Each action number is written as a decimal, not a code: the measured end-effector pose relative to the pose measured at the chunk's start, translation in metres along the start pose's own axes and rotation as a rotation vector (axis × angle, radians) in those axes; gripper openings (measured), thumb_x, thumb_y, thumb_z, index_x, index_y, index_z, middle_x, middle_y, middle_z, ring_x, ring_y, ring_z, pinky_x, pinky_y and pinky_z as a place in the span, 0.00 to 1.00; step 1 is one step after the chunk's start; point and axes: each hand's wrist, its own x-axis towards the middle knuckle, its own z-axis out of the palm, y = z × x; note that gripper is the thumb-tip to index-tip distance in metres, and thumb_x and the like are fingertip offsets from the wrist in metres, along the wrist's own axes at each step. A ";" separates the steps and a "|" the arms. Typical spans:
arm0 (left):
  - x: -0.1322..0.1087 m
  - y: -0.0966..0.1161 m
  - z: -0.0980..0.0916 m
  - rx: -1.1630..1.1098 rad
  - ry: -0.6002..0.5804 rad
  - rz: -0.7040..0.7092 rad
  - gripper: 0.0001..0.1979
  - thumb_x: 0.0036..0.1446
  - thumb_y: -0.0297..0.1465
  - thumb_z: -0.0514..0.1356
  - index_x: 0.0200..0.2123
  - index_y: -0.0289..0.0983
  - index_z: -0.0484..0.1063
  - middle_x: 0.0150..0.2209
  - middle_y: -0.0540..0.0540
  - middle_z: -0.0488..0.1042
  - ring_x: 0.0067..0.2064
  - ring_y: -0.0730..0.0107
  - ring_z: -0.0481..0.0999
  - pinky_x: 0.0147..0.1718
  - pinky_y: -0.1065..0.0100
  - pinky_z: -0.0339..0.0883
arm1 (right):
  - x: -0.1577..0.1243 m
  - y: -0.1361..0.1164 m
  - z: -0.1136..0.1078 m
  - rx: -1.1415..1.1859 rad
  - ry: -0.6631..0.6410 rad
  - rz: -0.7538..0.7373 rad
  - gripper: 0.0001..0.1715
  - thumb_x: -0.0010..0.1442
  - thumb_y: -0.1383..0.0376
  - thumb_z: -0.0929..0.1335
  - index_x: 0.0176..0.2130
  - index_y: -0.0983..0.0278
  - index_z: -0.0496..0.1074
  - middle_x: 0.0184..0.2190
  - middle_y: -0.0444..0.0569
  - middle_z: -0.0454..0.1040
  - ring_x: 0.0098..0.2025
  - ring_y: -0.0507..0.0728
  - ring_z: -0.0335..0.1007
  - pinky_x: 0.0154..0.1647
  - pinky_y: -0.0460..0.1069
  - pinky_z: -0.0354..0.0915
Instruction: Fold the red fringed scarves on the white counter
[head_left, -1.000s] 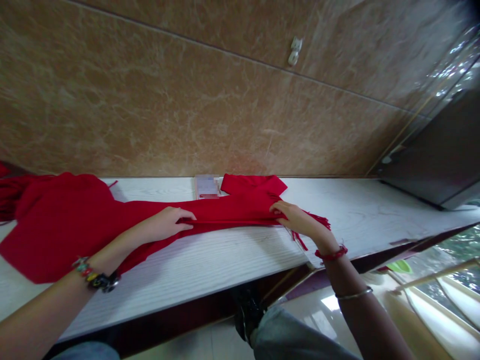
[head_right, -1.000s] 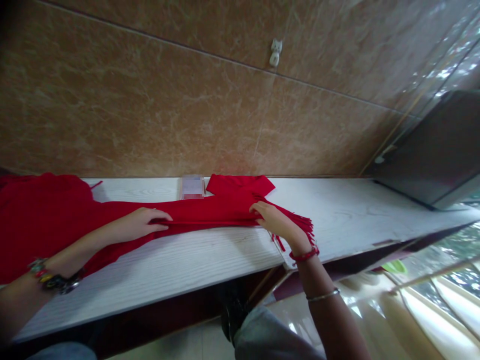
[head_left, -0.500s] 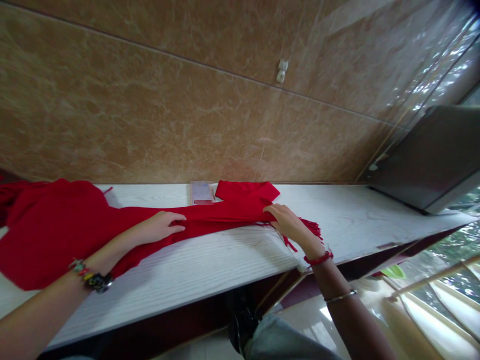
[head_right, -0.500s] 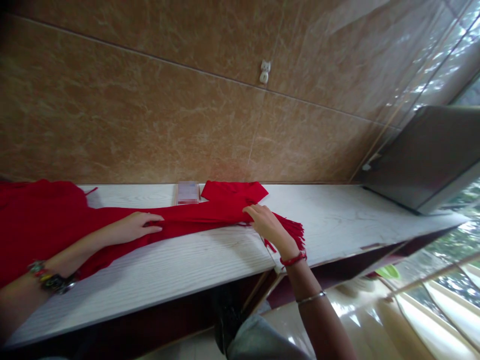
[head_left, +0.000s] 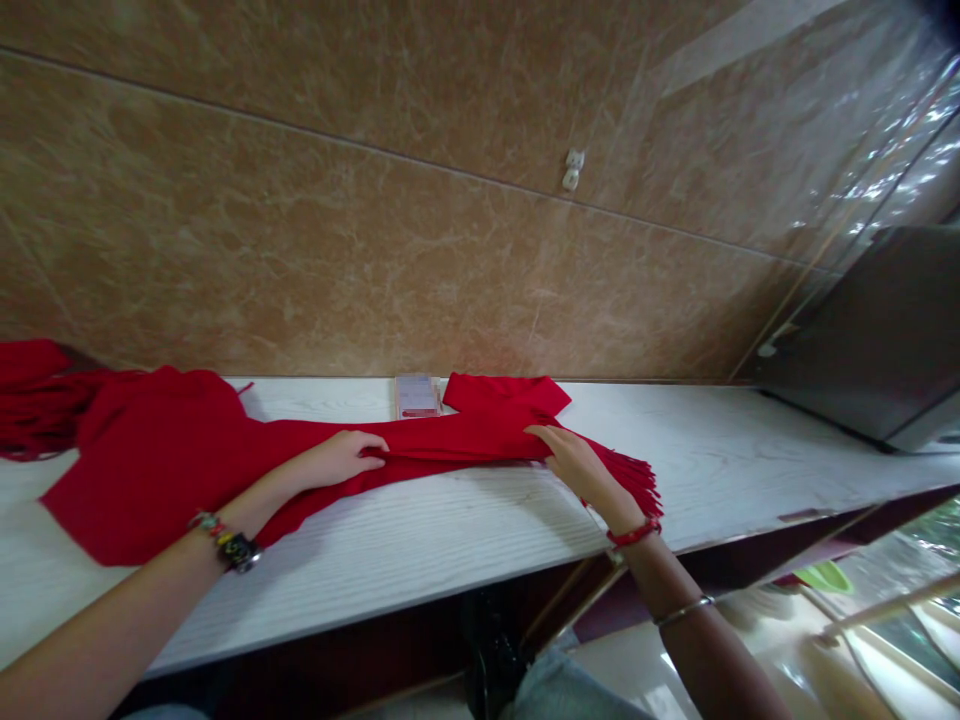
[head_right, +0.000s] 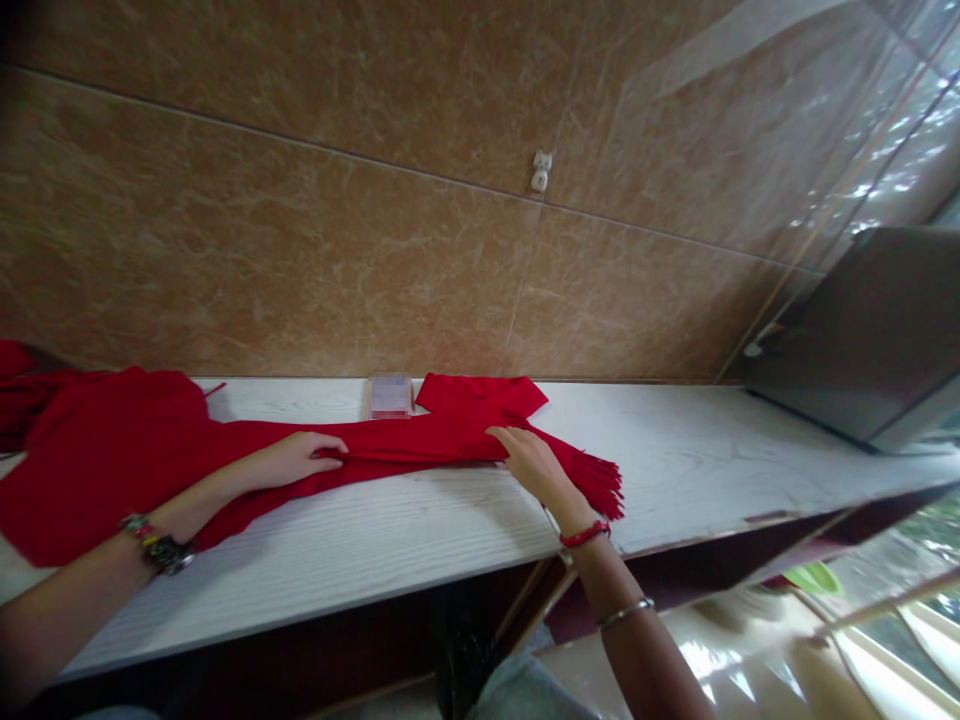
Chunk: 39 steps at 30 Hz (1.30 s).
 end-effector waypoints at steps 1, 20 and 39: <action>0.000 -0.001 0.000 -0.004 -0.006 -0.002 0.16 0.49 0.38 0.52 0.35 0.35 0.71 0.38 0.45 0.74 0.39 0.65 0.71 0.40 0.70 0.62 | 0.000 0.003 0.000 0.049 0.058 0.000 0.25 0.50 0.79 0.58 0.47 0.66 0.66 0.41 0.53 0.71 0.44 0.57 0.66 0.45 0.53 0.63; -0.012 0.024 -0.025 0.207 0.042 0.074 0.08 0.46 0.35 0.56 0.28 0.37 0.70 0.31 0.48 0.73 0.35 0.68 0.70 0.34 0.72 0.60 | 0.000 0.015 -0.054 0.167 0.232 0.130 0.11 0.55 0.67 0.60 0.29 0.63 0.71 0.30 0.49 0.75 0.32 0.56 0.70 0.36 0.49 0.63; -0.031 0.045 -0.044 0.421 0.000 -0.022 0.11 0.51 0.29 0.54 0.38 0.37 0.71 0.40 0.47 0.74 0.43 0.67 0.71 0.43 0.71 0.60 | -0.001 -0.005 -0.086 0.122 0.247 0.072 0.13 0.58 0.65 0.58 0.25 0.62 0.64 0.23 0.48 0.68 0.26 0.54 0.63 0.30 0.48 0.59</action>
